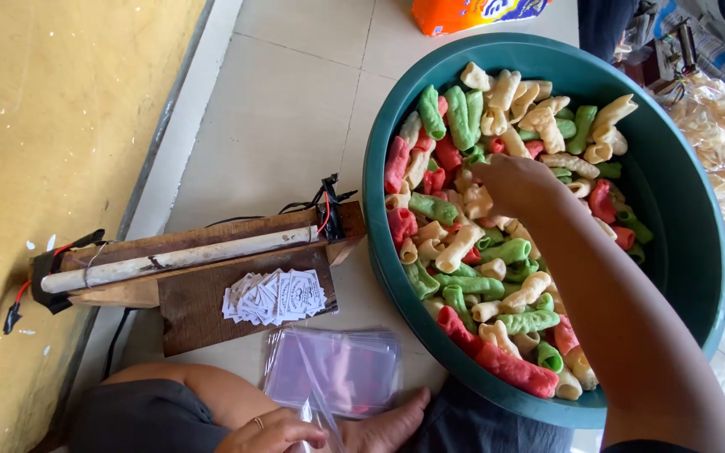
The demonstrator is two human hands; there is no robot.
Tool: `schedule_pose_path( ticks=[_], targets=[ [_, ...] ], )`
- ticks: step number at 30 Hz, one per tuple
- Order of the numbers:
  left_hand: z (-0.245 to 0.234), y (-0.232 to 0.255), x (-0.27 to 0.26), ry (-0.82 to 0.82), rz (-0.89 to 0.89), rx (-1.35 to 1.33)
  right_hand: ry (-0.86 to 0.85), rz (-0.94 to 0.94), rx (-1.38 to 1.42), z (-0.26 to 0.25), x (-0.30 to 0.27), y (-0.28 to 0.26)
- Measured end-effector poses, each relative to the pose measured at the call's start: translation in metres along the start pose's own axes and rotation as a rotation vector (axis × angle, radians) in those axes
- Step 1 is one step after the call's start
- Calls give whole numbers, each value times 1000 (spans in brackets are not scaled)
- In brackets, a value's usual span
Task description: Packaging snacks into small plastic bags and sealing them with a heat sealer
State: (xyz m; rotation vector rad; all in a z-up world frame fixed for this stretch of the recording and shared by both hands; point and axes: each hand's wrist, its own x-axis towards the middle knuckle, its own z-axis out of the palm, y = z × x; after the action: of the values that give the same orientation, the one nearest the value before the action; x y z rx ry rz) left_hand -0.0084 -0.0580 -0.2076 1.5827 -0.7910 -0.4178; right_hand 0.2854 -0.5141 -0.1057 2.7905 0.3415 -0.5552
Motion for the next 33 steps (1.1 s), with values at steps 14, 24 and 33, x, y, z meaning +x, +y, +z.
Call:
schedule_pose_path(
  ticks=[14,24,33],
  targets=[
    [19,120,76,302,373,518,638,-374,1343,-71,-195,-84],
    [25,161,87,75,-258,118,793,-1017,774,54,-308,-201],
    [49,163,82,173,79,288,890,-762,851,40,-318,-223]
  ],
)
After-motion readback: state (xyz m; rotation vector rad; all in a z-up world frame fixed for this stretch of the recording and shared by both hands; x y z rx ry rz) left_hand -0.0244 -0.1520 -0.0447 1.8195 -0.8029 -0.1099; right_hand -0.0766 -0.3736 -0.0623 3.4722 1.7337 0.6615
